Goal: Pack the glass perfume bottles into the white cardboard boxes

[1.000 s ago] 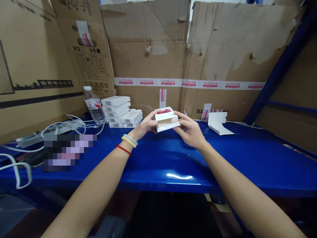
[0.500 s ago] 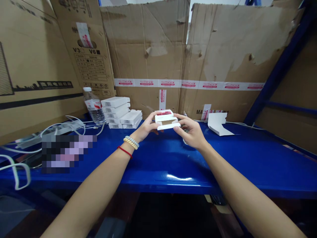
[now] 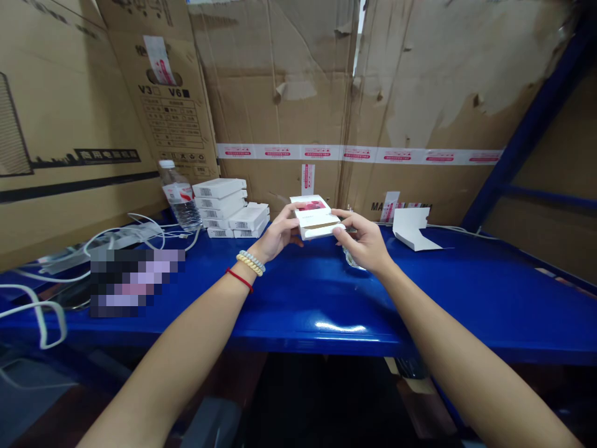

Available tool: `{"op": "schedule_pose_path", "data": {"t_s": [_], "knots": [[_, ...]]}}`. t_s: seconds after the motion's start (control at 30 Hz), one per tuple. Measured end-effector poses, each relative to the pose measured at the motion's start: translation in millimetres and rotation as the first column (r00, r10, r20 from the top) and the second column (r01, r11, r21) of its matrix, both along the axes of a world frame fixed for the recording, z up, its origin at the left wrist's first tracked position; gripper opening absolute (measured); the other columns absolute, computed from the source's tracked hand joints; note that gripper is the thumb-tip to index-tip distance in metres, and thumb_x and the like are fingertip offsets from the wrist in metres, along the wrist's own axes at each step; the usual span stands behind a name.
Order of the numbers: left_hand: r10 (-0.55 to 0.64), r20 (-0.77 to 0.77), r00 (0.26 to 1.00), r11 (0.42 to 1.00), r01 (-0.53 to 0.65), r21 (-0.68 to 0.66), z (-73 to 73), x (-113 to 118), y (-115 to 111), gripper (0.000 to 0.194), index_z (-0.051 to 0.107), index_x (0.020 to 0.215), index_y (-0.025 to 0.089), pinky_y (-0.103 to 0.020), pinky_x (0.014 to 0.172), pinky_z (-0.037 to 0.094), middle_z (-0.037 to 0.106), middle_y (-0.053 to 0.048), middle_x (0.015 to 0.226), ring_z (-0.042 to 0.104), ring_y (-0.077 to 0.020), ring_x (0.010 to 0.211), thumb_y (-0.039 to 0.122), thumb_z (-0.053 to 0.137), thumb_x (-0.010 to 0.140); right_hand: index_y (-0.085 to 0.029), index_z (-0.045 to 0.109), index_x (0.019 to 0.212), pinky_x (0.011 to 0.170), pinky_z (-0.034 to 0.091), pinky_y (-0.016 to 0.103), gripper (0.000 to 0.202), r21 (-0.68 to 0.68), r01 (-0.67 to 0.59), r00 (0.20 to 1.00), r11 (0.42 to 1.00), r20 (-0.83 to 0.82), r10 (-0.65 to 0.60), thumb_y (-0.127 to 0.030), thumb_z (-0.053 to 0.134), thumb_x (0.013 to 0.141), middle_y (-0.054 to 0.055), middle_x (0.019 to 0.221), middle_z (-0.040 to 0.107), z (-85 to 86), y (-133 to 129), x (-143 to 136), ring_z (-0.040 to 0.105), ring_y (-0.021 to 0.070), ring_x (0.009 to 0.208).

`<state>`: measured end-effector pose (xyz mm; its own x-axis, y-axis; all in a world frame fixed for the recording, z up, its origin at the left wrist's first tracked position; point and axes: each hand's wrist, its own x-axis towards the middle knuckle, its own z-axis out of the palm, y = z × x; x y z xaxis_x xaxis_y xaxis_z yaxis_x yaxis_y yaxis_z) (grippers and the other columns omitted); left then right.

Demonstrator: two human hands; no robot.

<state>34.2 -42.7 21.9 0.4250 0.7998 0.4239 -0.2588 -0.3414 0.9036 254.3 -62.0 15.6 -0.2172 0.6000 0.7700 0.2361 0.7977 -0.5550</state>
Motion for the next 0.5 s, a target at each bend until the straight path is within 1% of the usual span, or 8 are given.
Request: {"op": "schedule_pose_path", "data": {"t_s": [0.13, 0.27, 0.33, 0.4, 0.5], "knots": [[0.074, 0.021, 0.997, 0.997, -0.074, 0.018, 1.0, 4, -3, 0.043, 0.047, 0.115, 0.025, -0.027, 0.056, 0.046, 0.062, -0.004, 0.103, 0.058, -0.016, 0.071, 0.041, 0.06, 0.078, -0.02, 0.056, 0.083, 0.06, 0.055, 0.03, 0.024, -0.011, 0.006, 0.999, 1.0, -0.032, -0.007, -0.042, 0.064, 0.082, 0.012, 0.123, 0.064, -0.7, 0, -1, 0.066, 0.022, 0.094], [0.107, 0.006, 0.994, 0.993, -0.107, 0.04, 1.7, 7, -7, 0.048, 0.046, 0.114, 0.027, -0.027, 0.059, 0.046, 0.061, -0.003, 0.098, 0.056, -0.0152, 0.073, 0.035, 0.068, 0.072, -0.022, 0.05, 0.098, 0.057, 0.053, 0.028, 0.031, -0.037, -0.01, 0.998, 0.999, -0.056, 0.008, -0.039, 0.067, 0.079, 0.012, 0.12, 0.064, 0.7, -1, -1, 0.065, 0.019, 0.088], [0.115, -0.007, 0.993, 0.992, -0.114, 0.051, 1.1, 8, -7, 0.053, 0.044, 0.116, 0.028, -0.028, 0.061, 0.047, 0.06, -0.003, 0.102, 0.057, -0.0167, 0.078, 0.034, 0.07, 0.07, -0.022, 0.051, 0.097, 0.059, 0.053, 0.029, 0.03, -0.045, -0.02, 0.999, 0.999, -0.036, 0.018, -0.039, 0.066, 0.079, 0.012, 0.123, 0.062, 1.3, -2, -1, 0.064, 0.0191, 0.09], [0.125, -0.012, 0.992, 0.99, -0.124, 0.063, -0.3, 9, -7, 0.056, 0.042, 0.118, 0.03, -0.028, 0.063, 0.047, 0.059, -0.004, 0.108, 0.058, -0.019, 0.085, 0.037, 0.069, 0.071, -0.021, 0.052, 0.096, 0.062, 0.053, 0.029, 0.028, -0.051, -0.023, 1.0, 0.998, -0.022, 0.022, -0.04, 0.066, 0.08, 0.012, 0.124, 0.061, 1.3, -2, -1, 0.064, 0.0193, 0.092], [0.122, -0.018, 0.992, 0.987, -0.12, 0.11, -2.6, 12, -6, 0.065, 0.037, 0.12, 0.031, -0.03, 0.068, 0.049, 0.055, -0.005, 0.119, 0.057, -0.0228, 0.098, 0.039, 0.074, 0.067, -0.021, 0.052, 0.098, 0.063, 0.053, 0.029, 0.03, -0.04, -0.005, 1.0, 0.999, -0.018, 0.004, -0.041, 0.066, 0.079, 0.011, 0.122, 0.061, 0.4, 0, -1, 0.064, 0.0189, 0.091]]}}
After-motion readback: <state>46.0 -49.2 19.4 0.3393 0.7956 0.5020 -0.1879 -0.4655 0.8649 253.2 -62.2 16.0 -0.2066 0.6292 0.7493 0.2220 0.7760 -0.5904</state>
